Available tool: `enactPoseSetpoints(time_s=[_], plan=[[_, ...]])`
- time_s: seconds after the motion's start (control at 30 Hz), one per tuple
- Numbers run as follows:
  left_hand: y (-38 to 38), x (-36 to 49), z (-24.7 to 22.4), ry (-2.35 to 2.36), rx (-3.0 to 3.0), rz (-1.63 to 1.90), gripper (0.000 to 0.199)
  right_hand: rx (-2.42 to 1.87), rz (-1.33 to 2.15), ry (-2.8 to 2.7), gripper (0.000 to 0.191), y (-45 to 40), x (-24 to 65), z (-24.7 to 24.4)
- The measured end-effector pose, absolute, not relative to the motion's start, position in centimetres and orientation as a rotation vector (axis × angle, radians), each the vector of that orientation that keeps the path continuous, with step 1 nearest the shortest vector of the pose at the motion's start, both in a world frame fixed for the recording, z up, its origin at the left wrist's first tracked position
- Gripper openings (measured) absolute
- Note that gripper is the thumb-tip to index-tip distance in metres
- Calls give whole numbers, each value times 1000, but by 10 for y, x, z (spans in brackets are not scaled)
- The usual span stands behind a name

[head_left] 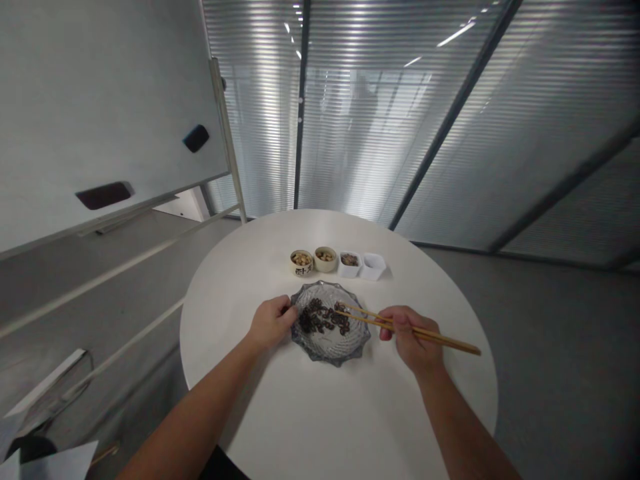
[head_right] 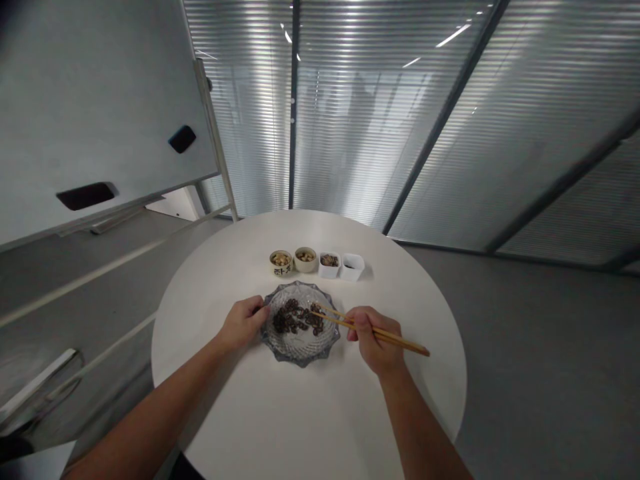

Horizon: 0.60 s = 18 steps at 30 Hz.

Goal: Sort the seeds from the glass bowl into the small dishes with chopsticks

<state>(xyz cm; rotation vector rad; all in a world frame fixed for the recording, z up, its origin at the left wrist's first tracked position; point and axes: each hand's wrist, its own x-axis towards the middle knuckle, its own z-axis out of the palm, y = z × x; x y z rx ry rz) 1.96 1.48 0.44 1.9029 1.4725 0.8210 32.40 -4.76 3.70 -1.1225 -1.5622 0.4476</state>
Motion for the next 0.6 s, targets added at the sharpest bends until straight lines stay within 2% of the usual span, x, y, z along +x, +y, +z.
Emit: enactPoseSetpoints(time_s=[0.6], plan=[[15,19,1,1477,1880,845,31,-1222,532,-1466,43,-48,328,36]])
